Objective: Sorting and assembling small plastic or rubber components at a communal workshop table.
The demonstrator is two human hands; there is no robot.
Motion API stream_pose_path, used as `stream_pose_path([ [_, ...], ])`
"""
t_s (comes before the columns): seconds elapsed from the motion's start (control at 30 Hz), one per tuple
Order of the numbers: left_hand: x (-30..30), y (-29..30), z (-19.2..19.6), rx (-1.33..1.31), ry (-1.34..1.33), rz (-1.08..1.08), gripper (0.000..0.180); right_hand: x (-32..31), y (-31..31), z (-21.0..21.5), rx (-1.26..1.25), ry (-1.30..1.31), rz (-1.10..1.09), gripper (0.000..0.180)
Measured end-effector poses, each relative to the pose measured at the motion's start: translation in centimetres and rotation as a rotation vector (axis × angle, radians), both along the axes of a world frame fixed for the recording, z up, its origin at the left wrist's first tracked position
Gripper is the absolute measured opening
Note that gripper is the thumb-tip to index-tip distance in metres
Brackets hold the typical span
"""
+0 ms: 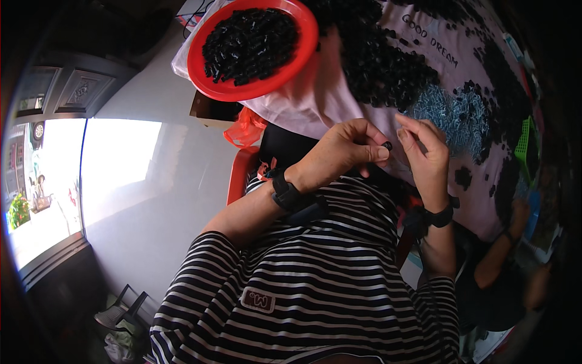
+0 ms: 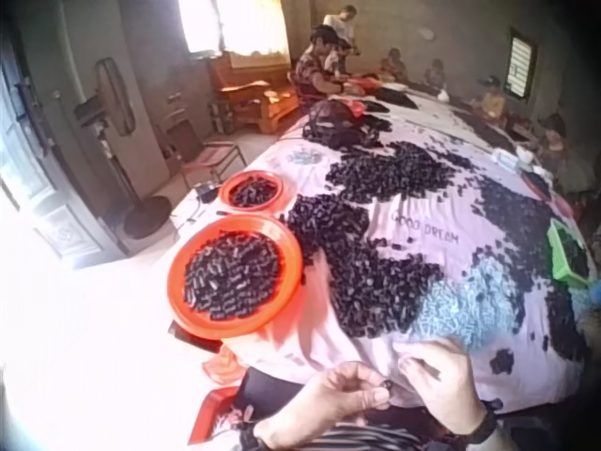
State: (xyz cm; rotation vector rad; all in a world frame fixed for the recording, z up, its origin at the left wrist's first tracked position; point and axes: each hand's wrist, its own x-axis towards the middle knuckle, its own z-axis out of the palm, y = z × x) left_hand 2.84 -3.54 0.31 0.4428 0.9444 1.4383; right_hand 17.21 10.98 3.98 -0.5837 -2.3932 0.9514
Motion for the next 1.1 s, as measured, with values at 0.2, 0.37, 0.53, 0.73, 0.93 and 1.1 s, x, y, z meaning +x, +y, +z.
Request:
stream_pose_path([
  [0.2, -0.2, -0.3, -0.4, 0.040, 0.051, -0.070, 0.020, -3.1, 3.4, -3.9, 0.570, -0.032, 0.061, 0.021],
  [0.37, -0.7, -0.6, -0.2, 0.035, 0.049, -0.045, 0.019, -3.9, 4.2, -4.6, 0.783, -0.130, 0.191, 0.022],
  [0.53, -0.7, -0.5, -0.7, 0.039, 0.014, -0.058, 0.019, -4.0, 4.2, -4.4, 0.694, -0.049, 0.144, 0.021],
  [0.73, -0.9, -0.4, -0.8, 0.038, -0.068, -0.034, 0.029, -2.0, 2.8, -2.3, -0.262, 0.056, 0.021, 0.016],
  [0.93, -0.3, -0.4, -0.4, 0.083, -0.015, -0.031, 0.050, -0.7, 0.3, 0.6, 0.350, 0.007, 0.135, 0.025],
  [1.1, 0.3, -0.4, -0.2, 0.074, 0.063, -0.031, 0.042, -0.5, -1.0, 0.6, 0.523, 0.063, 0.124, 0.027],
])
